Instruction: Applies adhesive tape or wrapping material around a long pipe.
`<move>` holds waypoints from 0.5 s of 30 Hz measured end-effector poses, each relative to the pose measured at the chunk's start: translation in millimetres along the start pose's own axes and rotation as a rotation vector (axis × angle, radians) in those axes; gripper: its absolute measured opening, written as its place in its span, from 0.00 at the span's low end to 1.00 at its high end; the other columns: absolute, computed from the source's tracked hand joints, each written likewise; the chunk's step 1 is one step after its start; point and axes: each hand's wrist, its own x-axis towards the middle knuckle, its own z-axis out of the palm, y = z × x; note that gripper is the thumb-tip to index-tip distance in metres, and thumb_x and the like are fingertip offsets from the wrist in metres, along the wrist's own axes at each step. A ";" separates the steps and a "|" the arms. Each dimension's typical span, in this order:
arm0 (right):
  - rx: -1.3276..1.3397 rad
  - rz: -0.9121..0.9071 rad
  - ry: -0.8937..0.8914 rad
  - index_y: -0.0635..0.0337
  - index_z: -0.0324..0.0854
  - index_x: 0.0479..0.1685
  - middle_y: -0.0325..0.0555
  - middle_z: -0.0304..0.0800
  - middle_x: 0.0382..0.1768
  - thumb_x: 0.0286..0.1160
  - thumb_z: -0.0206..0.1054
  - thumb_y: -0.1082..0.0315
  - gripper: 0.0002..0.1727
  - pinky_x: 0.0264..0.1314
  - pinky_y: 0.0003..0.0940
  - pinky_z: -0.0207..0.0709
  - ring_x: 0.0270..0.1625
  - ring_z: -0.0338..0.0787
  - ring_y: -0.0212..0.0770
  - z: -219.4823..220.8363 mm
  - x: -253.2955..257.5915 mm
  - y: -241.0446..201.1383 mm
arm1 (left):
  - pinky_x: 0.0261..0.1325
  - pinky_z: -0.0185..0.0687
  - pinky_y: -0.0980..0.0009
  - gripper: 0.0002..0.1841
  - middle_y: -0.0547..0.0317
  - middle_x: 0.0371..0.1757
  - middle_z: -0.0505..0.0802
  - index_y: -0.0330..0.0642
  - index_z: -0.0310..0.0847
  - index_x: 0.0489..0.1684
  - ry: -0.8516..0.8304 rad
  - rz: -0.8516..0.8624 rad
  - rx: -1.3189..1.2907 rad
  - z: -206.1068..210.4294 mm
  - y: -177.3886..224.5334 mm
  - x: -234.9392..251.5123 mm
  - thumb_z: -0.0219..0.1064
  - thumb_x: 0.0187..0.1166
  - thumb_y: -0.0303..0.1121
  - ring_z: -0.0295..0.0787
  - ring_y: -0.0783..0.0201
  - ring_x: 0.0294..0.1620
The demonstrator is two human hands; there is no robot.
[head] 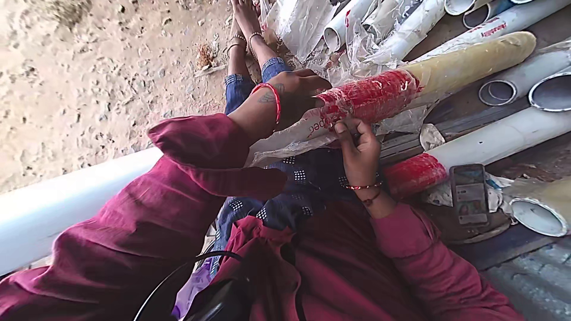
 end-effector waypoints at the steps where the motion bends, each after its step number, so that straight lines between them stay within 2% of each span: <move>1: -0.058 0.008 -0.036 0.68 0.85 0.49 0.47 0.89 0.46 0.81 0.69 0.64 0.13 0.54 0.18 0.79 0.48 0.87 0.25 -4.5 1.2 -4.6 | 0.80 0.69 0.44 0.24 0.40 0.77 0.83 0.37 0.77 0.79 -0.013 -0.017 -0.013 4.5 -10.6 -12.5 0.66 0.86 0.38 0.80 0.42 0.77; 3: -0.176 0.021 -0.100 0.67 0.87 0.51 0.49 0.89 0.46 0.79 0.73 0.62 0.15 0.48 0.21 0.79 0.44 0.87 0.29 -10.1 7.5 -14.0 | 0.76 0.68 0.32 0.35 0.41 0.82 0.79 0.44 0.67 0.88 -0.008 -0.044 0.014 19.1 -28.8 -36.3 0.65 0.84 0.52 0.78 0.38 0.79; 4: -0.211 0.012 -0.125 0.67 0.88 0.49 0.51 0.89 0.45 0.76 0.75 0.65 0.13 0.46 0.24 0.79 0.43 0.86 0.32 -10.5 11.2 -16.3 | 0.70 0.71 0.29 0.38 0.43 0.82 0.80 0.48 0.66 0.89 0.035 -0.087 0.063 27.0 -32.2 -45.9 0.62 0.83 0.59 0.81 0.37 0.76; 5: -0.247 0.011 -0.157 0.67 0.88 0.47 0.51 0.88 0.44 0.75 0.75 0.68 0.11 0.44 0.25 0.79 0.41 0.86 0.34 -11.1 14.2 -18.5 | 0.61 0.76 0.28 0.38 0.44 0.77 0.84 0.51 0.69 0.87 0.108 -0.156 0.129 34.2 -31.6 -52.1 0.58 0.82 0.64 0.86 0.35 0.69; 6: -0.277 0.009 -0.188 0.66 0.88 0.47 0.52 0.87 0.43 0.74 0.75 0.70 0.09 0.42 0.27 0.79 0.39 0.85 0.35 -12.2 16.0 -20.9 | 0.53 0.77 0.27 0.38 0.42 0.72 0.88 0.51 0.73 0.84 0.158 -0.232 0.174 38.4 -27.8 -54.4 0.55 0.82 0.66 0.89 0.32 0.62; 9: -0.323 -0.015 -0.254 0.66 0.88 0.48 0.51 0.88 0.43 0.76 0.73 0.73 0.07 0.40 0.31 0.78 0.38 0.85 0.38 -16.6 19.5 -23.5 | 0.43 0.79 0.30 0.36 0.40 0.60 0.93 0.49 0.81 0.77 0.230 -0.280 0.292 48.6 -27.4 -47.9 0.49 0.85 0.66 0.93 0.32 0.51; 15: -0.291 -0.046 -0.195 0.71 0.90 0.44 0.55 0.92 0.43 0.74 0.72 0.76 0.07 0.50 0.34 0.81 0.44 0.89 0.39 -13.2 17.2 -15.3 | 0.47 0.80 0.35 0.33 0.38 0.58 0.93 0.44 0.78 0.78 0.107 -0.276 0.301 35.6 -16.4 -45.2 0.48 0.90 0.60 0.92 0.33 0.51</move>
